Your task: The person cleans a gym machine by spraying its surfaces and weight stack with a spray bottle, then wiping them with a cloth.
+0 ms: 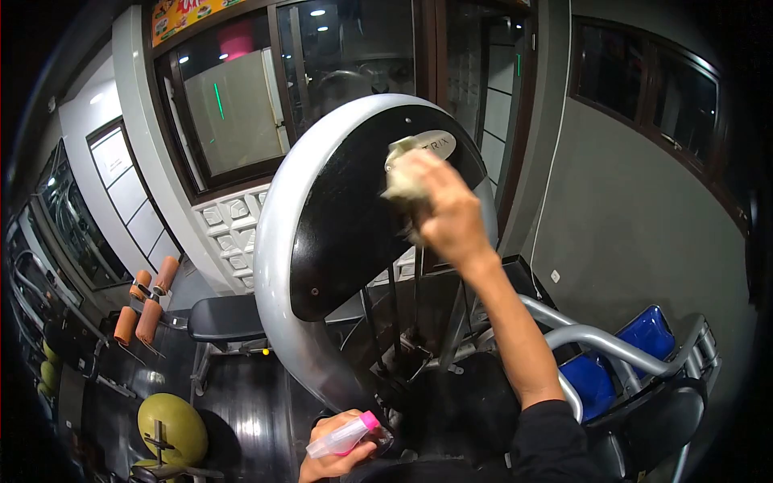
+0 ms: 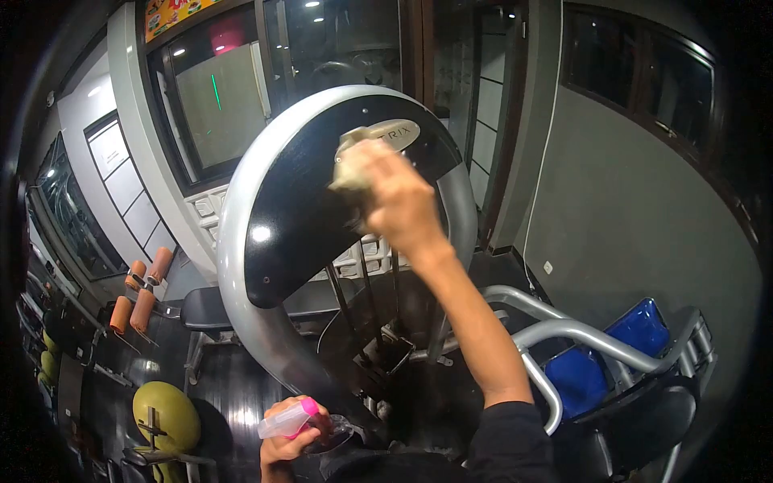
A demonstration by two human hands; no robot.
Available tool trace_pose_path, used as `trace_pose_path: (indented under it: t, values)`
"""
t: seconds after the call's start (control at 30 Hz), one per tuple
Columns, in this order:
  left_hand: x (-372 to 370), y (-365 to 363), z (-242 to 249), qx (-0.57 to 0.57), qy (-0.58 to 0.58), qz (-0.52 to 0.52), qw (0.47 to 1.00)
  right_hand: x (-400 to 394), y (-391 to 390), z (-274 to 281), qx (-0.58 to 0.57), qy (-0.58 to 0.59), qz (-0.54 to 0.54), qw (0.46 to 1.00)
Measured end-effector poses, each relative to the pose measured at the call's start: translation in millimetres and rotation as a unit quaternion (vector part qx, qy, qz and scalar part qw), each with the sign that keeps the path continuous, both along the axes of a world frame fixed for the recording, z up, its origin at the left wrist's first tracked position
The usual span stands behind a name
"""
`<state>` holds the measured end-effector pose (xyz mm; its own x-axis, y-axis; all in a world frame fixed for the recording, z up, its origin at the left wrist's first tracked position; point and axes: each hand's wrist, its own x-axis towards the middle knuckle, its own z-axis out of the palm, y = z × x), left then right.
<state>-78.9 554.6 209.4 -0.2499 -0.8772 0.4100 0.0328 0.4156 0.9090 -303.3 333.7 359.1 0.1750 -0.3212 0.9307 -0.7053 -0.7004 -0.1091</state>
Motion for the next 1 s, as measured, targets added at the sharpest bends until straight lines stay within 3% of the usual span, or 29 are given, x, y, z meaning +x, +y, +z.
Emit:
trace_pose_path:
  t: [0.07, 0.1, 0.17, 0.23, 0.3, 0.37, 0.5, 0.53, 0.6, 0.73, 0.83, 0.97, 1.0]
  values:
    - [2.3, -0.3, -8.4, 0.013, 0.006, -0.004, 1.0, -21.2, -20.3, -5.0, 0.105, -0.146, -0.024, 0.983]
    - [3.1, -0.4, -11.2, 0.025, 0.009, -0.01, 1.0, -23.2, -24.5, -8.7, 0.137, -0.204, 0.045, 0.968]
    - [-2.0, -0.3, -9.4, 0.056, 0.031, -0.013, 0.998, -0.7, -13.4, -10.2, 0.044, -0.136, -0.011, 0.99]
    - [-6.6, -7.3, -9.6, 0.085, 0.055, -0.015, 0.995, 29.1, 11.9, -4.8, -0.016, -0.024, 0.017, 0.999]
    - [-11.1, -20.2, -12.0, -0.024, 0.007, -0.044, 0.999, 61.9, 32.0, -7.0, -0.057, 0.047, 0.133, 0.988]
    - [-16.5, -23.6, -7.4, -0.014, 0.0, -0.043, 0.999, 84.6, 57.1, -14.0, -0.088, 0.126, 0.166, 0.974]
    - [-22.4, -33.2, -5.8, -0.006, 0.017, -0.059, 0.998, 82.4, 53.4, -17.9, -0.118, 0.155, 0.189, 0.963]
    - [-22.5, -32.9, -3.4, -0.007, 0.016, -0.057, 0.998, 71.5, 49.5, -11.2, -0.117, 0.148, 0.165, 0.968]
    - [-22.2, -29.4, 2.0, 0.141, 0.118, -0.064, 0.981, 50.2, 34.4, 2.7, -0.088, 0.11, 0.13, 0.981]
    - [-15.2, -34.9, -3.1, 0.072, 0.088, -0.064, 0.991, 18.3, -15.6, 23.9, -0.025, 0.003, -0.057, 0.998]
    - [-17.0, -34.6, -2.8, 0.079, 0.118, -0.089, 0.986, 29.7, -19.5, 40.4, 0.004, 0.007, 0.003, 1.0]
    - [-25.0, -40.7, -2.7, 0.108, 0.133, -0.105, 0.98, 73.3, 11.8, 29.6, -0.102, 0.1, 0.2, 0.969]
    - [-26.4, -45.6, -3.0, 0.07, 0.103, -0.112, 0.986, 80.1, 18.1, 24.7, -0.136, 0.131, 0.208, 0.96]
